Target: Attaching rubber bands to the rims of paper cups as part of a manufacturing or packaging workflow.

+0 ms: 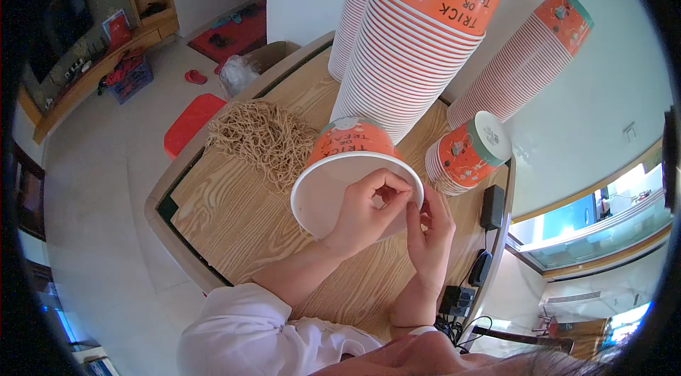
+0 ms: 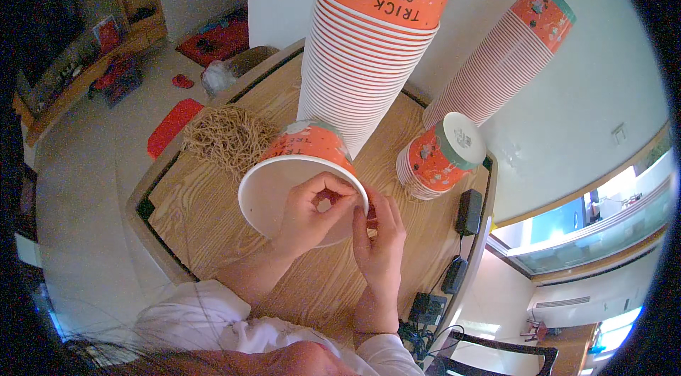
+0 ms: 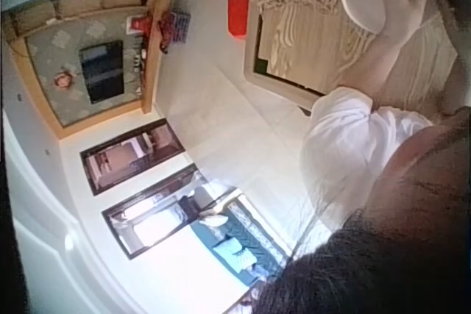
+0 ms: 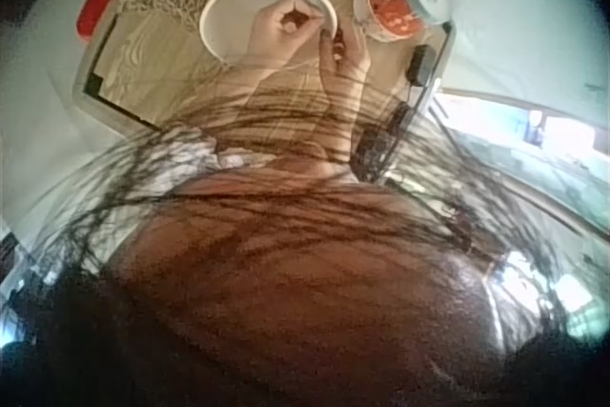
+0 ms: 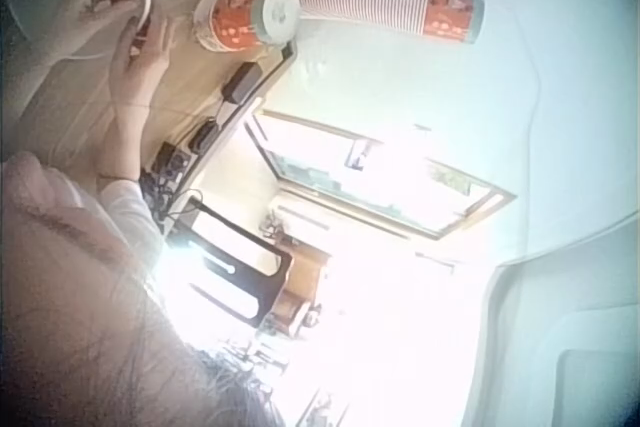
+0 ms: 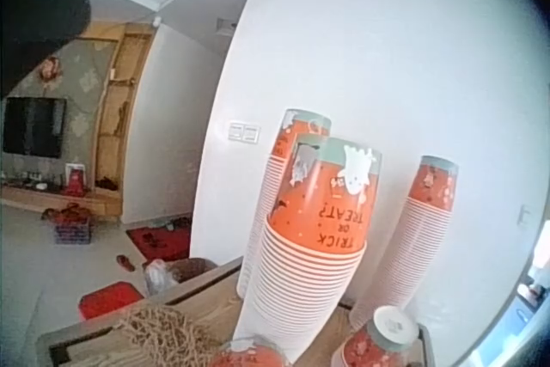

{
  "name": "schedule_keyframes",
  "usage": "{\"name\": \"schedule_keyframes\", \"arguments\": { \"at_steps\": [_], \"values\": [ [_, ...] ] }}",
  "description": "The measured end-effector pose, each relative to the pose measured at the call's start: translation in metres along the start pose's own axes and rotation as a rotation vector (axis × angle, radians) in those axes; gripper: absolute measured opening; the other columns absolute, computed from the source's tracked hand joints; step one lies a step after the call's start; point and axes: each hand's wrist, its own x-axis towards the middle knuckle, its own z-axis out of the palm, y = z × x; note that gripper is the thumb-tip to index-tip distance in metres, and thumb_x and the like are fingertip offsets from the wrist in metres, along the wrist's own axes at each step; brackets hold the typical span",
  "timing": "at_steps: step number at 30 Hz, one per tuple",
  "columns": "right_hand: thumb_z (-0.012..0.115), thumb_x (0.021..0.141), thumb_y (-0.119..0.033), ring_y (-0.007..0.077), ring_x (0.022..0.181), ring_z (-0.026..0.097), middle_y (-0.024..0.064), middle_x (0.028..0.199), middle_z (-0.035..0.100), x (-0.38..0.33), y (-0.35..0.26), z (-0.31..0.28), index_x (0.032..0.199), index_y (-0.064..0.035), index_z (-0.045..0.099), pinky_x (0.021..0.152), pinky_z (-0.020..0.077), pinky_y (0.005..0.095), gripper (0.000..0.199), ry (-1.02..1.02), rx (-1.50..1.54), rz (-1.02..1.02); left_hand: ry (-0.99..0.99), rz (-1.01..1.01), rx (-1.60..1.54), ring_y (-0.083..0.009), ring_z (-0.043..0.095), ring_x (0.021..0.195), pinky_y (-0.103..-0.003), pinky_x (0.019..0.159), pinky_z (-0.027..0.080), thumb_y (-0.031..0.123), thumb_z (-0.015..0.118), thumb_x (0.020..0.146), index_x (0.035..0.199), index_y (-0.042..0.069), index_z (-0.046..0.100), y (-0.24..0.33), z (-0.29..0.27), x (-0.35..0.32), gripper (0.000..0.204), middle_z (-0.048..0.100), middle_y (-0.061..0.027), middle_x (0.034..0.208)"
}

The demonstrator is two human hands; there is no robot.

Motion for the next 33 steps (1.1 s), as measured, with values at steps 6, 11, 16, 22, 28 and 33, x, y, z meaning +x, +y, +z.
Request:
{"name": "schedule_keyframes", "arguments": {
  "at_steps": [6, 11, 16, 22, 28, 33],
  "values": [
    [0.058, 0.086, 0.0, 0.0181, 0.075, 0.06, 0.0114, 0.091, 0.058, -0.001, -0.006, 0.0, 0.113, -0.0003, 0.06, 0.062, 0.0502, 0.0264, 0.027, -0.006, -0.02, 0.015, 0.024, 0.038, -0.021, -0.007, 0.06, 0.073, -0.022, 0.064, 0.047, 0.002, 0.065, 0.083, 0.089, 0.002, 0.063, -0.008, 0.0, 0.001, 0.006, 0.066, -0.0017, 0.083],
    [0.059, 0.084, 0.002, 0.0209, 0.083, 0.061, 0.0136, 0.095, 0.06, 0.002, 0.003, -0.005, 0.105, 0.0008, 0.064, 0.073, 0.0489, 0.0287, 0.022, 0.02, -0.043, -0.148, 0.008, -0.044, -0.12, -0.008, 0.061, 0.076, -0.023, 0.071, 0.049, 0.0, 0.065, 0.083, 0.089, 0.001, 0.064, -0.008, -0.005, 0.006, 0.006, 0.066, -0.0026, 0.086],
    [0.063, 0.082, 0.003, 0.0203, 0.09, 0.061, 0.0138, 0.1, 0.061, 0.003, 0.011, -0.01, 0.1, 0.0015, 0.066, 0.078, 0.0481, 0.0282, 0.019, 0.048, 0.121, -0.135, -0.087, -0.203, -0.266, -0.0092, 0.061, 0.081, -0.024, 0.079, 0.05, -0.001, 0.066, 0.083, 0.089, 0.0, 0.063, 0.002, -0.009, 0.005, 0.006, 0.065, -0.0043, 0.088],
    [0.068, 0.078, 0.002, 0.0177, 0.09, 0.06, 0.0102, 0.098, 0.062, 0.002, 0.016, -0.015, 0.097, 0.0, 0.067, 0.077, 0.048, 0.0264, 0.019, -0.006, 0.417, -0.062, -0.168, -0.274, -0.319, -0.0087, 0.061, 0.084, -0.023, 0.077, 0.049, -0.003, 0.066, 0.081, 0.09, 0.0, 0.064, 0.0, -0.015, 0.002, 0.01, 0.065, -0.0039, 0.089],
    [0.069, 0.077, 0.003, 0.0163, 0.084, 0.059, 0.0076, 0.092, 0.062, 0.004, 0.021, -0.017, 0.092, -0.0005, 0.066, 0.071, 0.0467, 0.0254, 0.016, -0.008, 0.384, -0.093, -0.17, -0.273, -0.36, -0.0088, 0.061, 0.083, -0.023, 0.076, 0.049, -0.005, 0.066, 0.08, 0.088, 0.001, 0.064, 0.001, -0.011, 0.002, 0.01, 0.066, -0.0035, 0.09],
    [0.066, 0.079, 0.004, 0.0192, 0.081, 0.06, 0.0095, 0.088, 0.06, 0.006, 0.015, -0.014, 0.09, 0.0002, 0.06, 0.07, 0.0476, 0.0277, 0.013, 0.024, 0.166, -0.147, -0.158, -0.23, -0.282, -0.0101, 0.062, 0.084, -0.024, 0.075, 0.05, -0.007, 0.065, 0.08, 0.099, 0.001, 0.061, 0.0, -0.007, 0.004, 0.02, 0.065, -0.0048, 0.091]
  ]
}}
